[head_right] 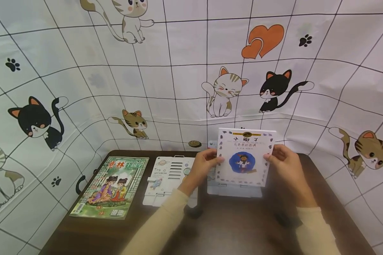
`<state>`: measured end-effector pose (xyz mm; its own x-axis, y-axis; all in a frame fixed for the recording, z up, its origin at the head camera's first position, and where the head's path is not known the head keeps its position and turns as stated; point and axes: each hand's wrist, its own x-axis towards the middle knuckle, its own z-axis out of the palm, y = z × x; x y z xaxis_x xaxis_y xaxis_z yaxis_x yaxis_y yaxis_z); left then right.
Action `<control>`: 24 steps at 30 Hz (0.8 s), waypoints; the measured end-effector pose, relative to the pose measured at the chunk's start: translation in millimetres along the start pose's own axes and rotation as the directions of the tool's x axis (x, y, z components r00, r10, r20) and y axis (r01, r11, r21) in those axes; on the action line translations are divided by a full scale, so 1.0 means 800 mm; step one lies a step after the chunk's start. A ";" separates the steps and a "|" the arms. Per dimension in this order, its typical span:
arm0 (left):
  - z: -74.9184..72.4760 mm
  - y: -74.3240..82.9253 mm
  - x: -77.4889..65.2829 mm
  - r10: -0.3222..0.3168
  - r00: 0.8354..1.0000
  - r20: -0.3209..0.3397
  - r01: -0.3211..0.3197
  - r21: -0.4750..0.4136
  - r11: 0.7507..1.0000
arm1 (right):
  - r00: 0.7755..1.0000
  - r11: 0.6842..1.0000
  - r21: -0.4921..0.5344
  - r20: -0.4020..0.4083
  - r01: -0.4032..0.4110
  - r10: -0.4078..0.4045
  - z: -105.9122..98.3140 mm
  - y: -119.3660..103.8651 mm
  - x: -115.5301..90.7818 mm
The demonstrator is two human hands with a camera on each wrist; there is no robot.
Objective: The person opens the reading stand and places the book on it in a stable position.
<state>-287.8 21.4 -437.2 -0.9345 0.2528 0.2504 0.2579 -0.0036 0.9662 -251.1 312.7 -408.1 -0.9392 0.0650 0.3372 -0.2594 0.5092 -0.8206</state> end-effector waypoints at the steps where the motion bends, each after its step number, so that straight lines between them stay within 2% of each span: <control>1: -0.002 0.001 0.002 0.019 1.000 -0.005 -0.019 0.015 1.000 | 1.000 1.000 -0.004 -0.012 0.006 -0.006 0.002 -0.003 0.003; 7: -0.015 0.002 0.010 0.086 0.996 -0.022 -0.083 0.087 0.993 | 0.998 0.999 -0.020 -0.053 0.025 -0.026 0.009 -0.018 0.015; 14: -0.023 0.003 0.015 0.075 0.996 -0.049 -0.069 0.122 0.990 | 0.995 0.998 -0.040 -0.083 0.048 -0.051 0.017 -0.021 0.028; 18: -0.026 -0.003 0.018 0.056 0.996 -0.076 -0.046 0.122 0.991 | 0.995 0.997 -0.058 -0.079 0.054 -0.058 0.025 -0.019 0.032; 24: -0.029 -0.014 0.020 0.062 0.995 -0.080 -0.053 0.113 0.992 | 0.994 0.996 -0.053 -0.075 0.071 -0.075 0.035 -0.010 0.036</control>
<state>-310.9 3.0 -442.5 -0.9334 0.1741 0.3138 0.3327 0.0925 0.9385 -281.9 286.5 -404.3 -0.8973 0.0911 0.4318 -0.3136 0.5570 -0.7691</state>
